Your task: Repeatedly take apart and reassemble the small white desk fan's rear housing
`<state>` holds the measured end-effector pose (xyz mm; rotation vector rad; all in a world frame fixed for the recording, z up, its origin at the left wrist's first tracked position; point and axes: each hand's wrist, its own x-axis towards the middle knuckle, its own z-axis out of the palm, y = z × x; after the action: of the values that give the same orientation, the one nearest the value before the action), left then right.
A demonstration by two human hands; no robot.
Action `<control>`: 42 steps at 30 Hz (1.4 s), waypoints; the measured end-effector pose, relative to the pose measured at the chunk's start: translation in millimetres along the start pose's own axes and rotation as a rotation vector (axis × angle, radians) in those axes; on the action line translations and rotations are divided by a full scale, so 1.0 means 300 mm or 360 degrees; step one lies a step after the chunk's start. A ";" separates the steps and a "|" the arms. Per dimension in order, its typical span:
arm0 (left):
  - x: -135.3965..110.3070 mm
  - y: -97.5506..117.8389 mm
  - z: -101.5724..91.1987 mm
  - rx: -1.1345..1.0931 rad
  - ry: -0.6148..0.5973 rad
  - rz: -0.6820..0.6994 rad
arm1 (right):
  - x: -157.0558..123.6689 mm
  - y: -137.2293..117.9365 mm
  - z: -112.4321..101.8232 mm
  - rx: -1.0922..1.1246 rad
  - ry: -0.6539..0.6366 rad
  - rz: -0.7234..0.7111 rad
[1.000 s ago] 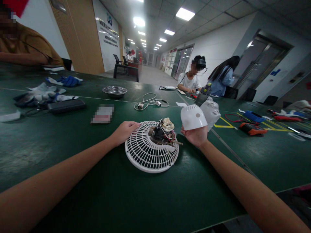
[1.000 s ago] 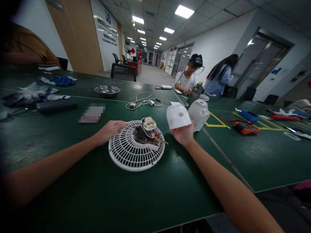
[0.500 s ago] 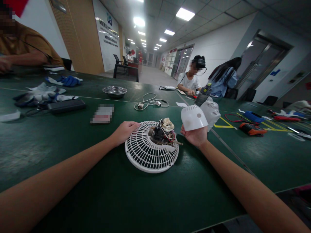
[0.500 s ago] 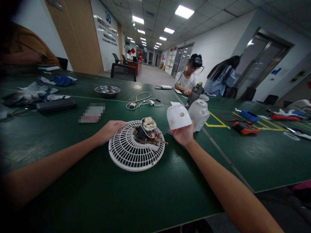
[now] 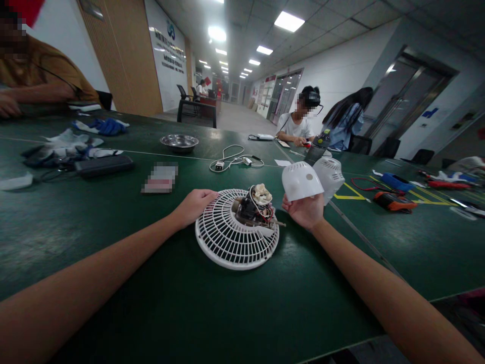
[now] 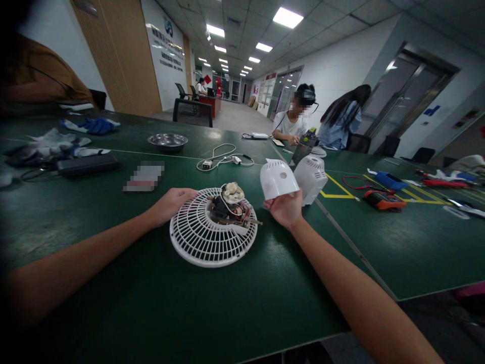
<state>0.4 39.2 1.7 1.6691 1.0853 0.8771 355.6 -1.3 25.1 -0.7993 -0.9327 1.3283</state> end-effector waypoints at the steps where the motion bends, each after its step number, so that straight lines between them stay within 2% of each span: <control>1: 0.000 0.001 0.000 0.0005 -0.0004 0.0005 | -0.001 0.000 0.000 0.0111 -0.0029 0.0041; 3: -0.001 0.004 0.000 0.0014 -0.0001 0.0007 | -0.005 0.001 0.001 0.0285 -0.0070 0.0097; 6: -0.007 0.008 0.000 0.0019 0.0019 -0.0027 | -0.020 0.003 0.021 0.0337 -0.0075 0.0112; 11: -0.008 0.007 -0.001 -0.0020 0.0009 0.0011 | -0.080 -0.001 0.118 0.0262 -0.0100 0.0137; 15: -0.002 0.002 -0.003 0.0040 0.0074 0.0105 | -0.126 -0.010 0.203 0.0063 0.0012 0.0002; 19: -0.001 0.007 -0.011 0.0227 0.0061 0.0250 | -0.133 -0.002 0.246 -0.0218 0.0089 -0.0128; 22: -0.015 0.035 -0.014 0.0401 0.0055 0.0450 | -0.125 0.022 0.250 -0.0420 0.0072 -0.0300; 24: -0.032 0.068 -0.008 0.0504 -0.0013 0.0557 | -0.125 0.036 0.245 -0.0590 -0.0008 -0.0434; 30: -0.078 0.159 0.018 0.0539 -0.0311 0.0786 | -0.156 0.037 0.224 -0.1161 -0.0304 -0.0512; 33: -0.081 0.172 0.025 0.0532 -0.0395 0.0769 | -0.168 0.022 0.221 -0.1264 -0.0368 -0.0541; 39: -0.090 0.209 0.047 0.0770 -0.0250 0.0646 | -0.187 0.022 0.228 -0.1283 -0.0385 -0.0558; 42: -0.099 0.238 0.044 0.0842 -0.0285 0.0661 | -0.200 0.038 0.235 -0.1211 -0.0454 -0.0545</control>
<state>20.8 -5.5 63.0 2.4262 0.9065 0.7061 286.8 -62.7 39.2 -0.9669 -1.7685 0.7795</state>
